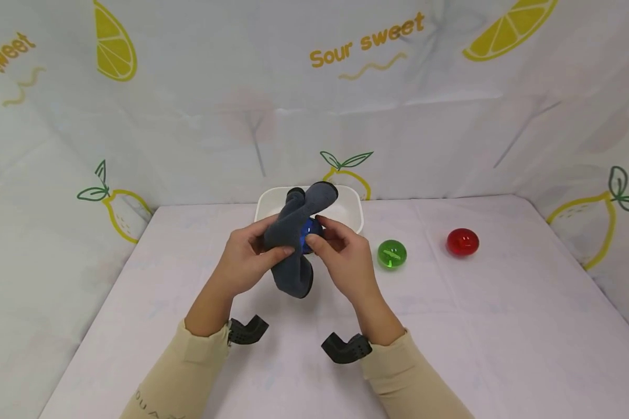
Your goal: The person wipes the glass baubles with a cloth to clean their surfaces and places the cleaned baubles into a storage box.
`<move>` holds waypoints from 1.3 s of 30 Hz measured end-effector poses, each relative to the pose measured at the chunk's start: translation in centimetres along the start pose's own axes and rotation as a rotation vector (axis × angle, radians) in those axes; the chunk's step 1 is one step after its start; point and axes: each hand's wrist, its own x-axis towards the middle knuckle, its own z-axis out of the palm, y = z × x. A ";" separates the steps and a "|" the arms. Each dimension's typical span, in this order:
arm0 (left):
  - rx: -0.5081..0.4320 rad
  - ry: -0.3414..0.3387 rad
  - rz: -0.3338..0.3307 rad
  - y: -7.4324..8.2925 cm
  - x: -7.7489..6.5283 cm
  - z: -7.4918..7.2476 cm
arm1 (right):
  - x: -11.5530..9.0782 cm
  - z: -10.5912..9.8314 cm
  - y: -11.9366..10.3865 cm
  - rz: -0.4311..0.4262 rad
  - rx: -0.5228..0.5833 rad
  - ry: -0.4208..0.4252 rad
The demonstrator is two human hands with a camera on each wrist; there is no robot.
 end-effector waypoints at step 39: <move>-0.115 0.043 -0.161 0.0 0.3 0.0 | -0.1 -0.4 0.1 -0.330 -0.066 -0.080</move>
